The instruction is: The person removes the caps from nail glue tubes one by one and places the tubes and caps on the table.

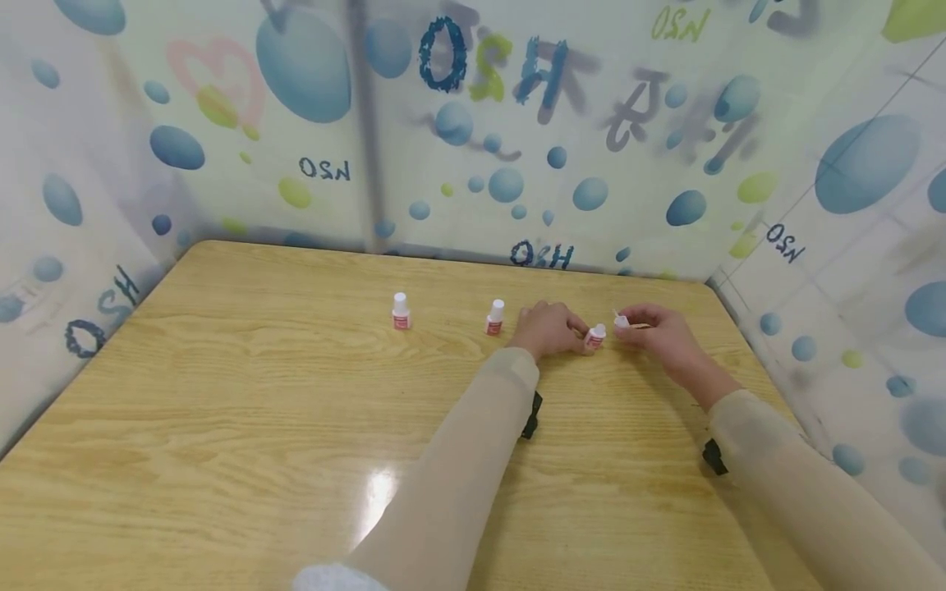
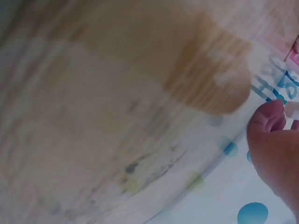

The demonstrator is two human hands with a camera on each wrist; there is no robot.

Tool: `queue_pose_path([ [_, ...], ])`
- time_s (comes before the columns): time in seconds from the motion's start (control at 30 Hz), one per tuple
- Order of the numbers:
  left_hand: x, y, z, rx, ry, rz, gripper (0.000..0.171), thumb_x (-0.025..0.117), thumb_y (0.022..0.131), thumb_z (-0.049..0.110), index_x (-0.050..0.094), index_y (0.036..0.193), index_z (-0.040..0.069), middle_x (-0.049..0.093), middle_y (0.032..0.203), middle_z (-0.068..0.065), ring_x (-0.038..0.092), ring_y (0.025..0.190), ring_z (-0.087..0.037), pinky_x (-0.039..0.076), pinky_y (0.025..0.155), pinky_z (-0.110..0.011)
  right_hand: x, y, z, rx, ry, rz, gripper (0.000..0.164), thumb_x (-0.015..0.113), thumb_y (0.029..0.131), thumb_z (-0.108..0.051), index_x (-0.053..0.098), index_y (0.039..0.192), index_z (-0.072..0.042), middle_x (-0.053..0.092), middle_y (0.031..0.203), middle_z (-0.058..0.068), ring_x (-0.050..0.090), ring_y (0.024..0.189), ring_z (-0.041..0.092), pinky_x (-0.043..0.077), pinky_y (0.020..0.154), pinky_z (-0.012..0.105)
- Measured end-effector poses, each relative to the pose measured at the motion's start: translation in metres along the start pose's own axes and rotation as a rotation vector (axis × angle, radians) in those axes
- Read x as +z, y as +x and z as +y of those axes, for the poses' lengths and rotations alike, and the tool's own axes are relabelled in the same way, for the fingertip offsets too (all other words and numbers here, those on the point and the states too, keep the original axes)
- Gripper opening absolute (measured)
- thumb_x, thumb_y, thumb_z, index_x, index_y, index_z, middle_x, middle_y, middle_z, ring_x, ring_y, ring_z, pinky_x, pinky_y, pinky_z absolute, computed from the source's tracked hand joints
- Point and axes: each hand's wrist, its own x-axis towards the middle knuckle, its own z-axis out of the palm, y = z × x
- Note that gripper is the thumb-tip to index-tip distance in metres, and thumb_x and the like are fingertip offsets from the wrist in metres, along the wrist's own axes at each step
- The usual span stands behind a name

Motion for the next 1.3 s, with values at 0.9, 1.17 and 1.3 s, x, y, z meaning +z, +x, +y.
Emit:
queue_pose_path([
  [0.9, 0.0001, 0.0039, -0.0002, 0.018, 0.016, -0.022, 0.031, 0.085, 0.088, 0.042, 0.082, 0.119, 0.038, 0.074, 0.129, 0.010, 0.053, 0.121, -0.021, 0.035, 0.108, -0.045, 0.0052, 0.0026, 0.0083, 0.060, -0.166, -0.104, 0.047, 0.077, 0.099, -0.028, 0.065, 0.136, 0.000, 0.067, 0.135, 0.015, 0.056, 0.106, 0.018, 0.052, 0.085, 0.025],
  [1.17, -0.0007, 0.0024, -0.0008, 0.021, 0.012, -0.024, 0.031, 0.084, 0.089, 0.042, 0.082, 0.119, 0.037, 0.074, 0.128, 0.011, 0.053, 0.121, -0.021, 0.035, 0.106, -0.043, 0.0056, 0.0021, 0.0086, 0.043, -0.223, -0.123, 0.047, 0.078, 0.098, -0.028, 0.067, 0.135, -0.001, 0.068, 0.135, 0.016, 0.056, 0.109, 0.020, 0.048, 0.086, 0.024],
  [1.3, -0.0017, 0.0022, -0.0025, 0.021, 0.006, -0.022, 0.031, 0.084, 0.089, 0.041, 0.082, 0.120, 0.036, 0.074, 0.128, 0.010, 0.053, 0.122, -0.021, 0.035, 0.107, -0.043, 0.0063, 0.0019, 0.0074, 0.033, -0.212, -0.133, 0.049, 0.079, 0.097, -0.026, 0.066, 0.136, 0.000, 0.070, 0.133, 0.016, 0.058, 0.105, 0.015, 0.050, 0.082, 0.020],
])
